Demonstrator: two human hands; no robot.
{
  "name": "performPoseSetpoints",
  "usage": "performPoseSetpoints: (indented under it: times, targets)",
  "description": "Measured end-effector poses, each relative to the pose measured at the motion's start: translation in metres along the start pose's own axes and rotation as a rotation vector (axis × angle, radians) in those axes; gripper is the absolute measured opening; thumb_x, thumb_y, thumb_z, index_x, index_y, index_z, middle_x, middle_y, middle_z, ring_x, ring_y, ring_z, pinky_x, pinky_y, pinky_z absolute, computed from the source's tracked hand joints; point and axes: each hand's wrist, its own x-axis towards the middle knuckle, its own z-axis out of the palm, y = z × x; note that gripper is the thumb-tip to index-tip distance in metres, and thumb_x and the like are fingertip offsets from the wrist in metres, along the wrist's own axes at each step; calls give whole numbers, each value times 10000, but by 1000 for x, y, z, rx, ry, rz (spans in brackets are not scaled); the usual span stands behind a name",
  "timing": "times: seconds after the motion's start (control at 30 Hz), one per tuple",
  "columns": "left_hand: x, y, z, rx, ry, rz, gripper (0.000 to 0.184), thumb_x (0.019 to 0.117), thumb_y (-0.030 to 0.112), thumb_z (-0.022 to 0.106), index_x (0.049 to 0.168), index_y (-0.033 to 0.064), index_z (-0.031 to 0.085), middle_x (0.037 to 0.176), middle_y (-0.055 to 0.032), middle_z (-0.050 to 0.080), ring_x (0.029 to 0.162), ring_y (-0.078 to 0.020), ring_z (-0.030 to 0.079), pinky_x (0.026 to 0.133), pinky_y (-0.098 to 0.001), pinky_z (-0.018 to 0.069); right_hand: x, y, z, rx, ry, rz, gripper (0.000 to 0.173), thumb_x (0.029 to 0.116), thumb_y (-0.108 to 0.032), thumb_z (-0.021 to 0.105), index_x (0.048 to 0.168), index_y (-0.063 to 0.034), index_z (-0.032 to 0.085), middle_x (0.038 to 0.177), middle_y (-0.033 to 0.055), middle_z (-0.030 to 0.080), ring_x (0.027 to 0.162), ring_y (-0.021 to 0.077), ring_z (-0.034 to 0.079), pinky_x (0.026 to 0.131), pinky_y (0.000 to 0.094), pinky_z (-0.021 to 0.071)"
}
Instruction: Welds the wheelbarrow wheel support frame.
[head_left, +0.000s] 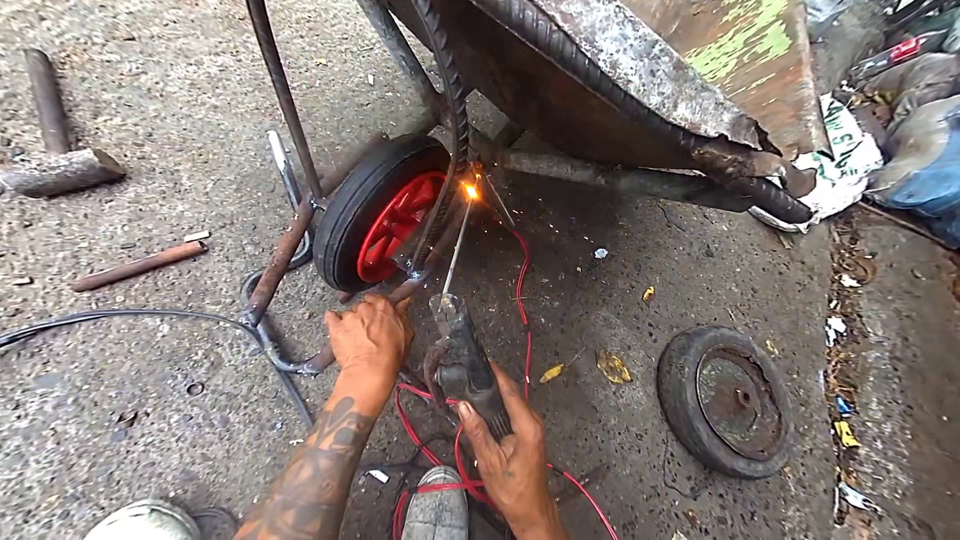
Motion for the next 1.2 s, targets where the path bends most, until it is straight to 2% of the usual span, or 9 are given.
performPoseSetpoints:
  times: [0.1, 0.23, 0.4, 1.03, 1.17, 1.2]
  targets:
    - [2, 0, 4, 18, 18, 3, 533, 1085, 415, 392, 1135, -72, 604, 1015, -271, 697, 1016, -445, 688, 969, -594, 467, 2, 1, 1, -9, 4, 13, 543, 956, -338, 698, 1358, 19, 627, 1195, 97, 728, 1043, 96, 711, 898, 286, 609]
    - [2, 0, 4, 22, 22, -4, 541, 1086, 421, 377, 1112, -70, 603, 992, -259, 702, 1004, -440, 691, 961, -593, 466, 2, 2, 0, -3, -15, 21, 540, 953, -316, 704, 1362, 26, 622, 1215, 100, 722, 1066, 98, 705, 919, 280, 601]
    - [2, 1, 5, 32, 26, -7, 550, 1087, 432, 373, 1096, -66, 606, 987, -256, 701, 1000, -433, 692, 954, -591, 468, 1, 3, 2, -44, -38, 66, 536, 960, -338, 691, 1387, -23, 620, 1240, 68, 718, 1064, 89, 705, 893, 295, 609]
    - [0, 1, 4, 19, 30, -7, 546, 1092, 424, 381, 1120, -73, 604, 998, -268, 699, 1014, -438, 690, 966, -589, 465, 1, 4, 6, -30, -51, 81, 537, 962, -338, 688, 1388, -18, 618, 1226, 74, 721, 1046, 98, 711, 886, 305, 614]
    - [0, 1, 1, 4, -4, -10, 437, 1071, 332, 437, 1142, -60, 616, 1023, -256, 699, 1030, -427, 681, 968, -585, 460, 1, 3, 6, -21, -32, 60, 540, 959, -342, 693, 1379, -10, 624, 1207, 80, 729, 1038, 98, 716, 883, 302, 615]
    - [-1, 1, 0, -2, -8, -3, 454, 1076, 349, 432, 1149, -62, 609, 1029, -260, 696, 1033, -434, 677, 962, -591, 458, 0, 3, 5, -7, -30, 41, 540, 962, -333, 689, 1377, 5, 618, 1211, 88, 724, 1049, 101, 709, 899, 295, 610]
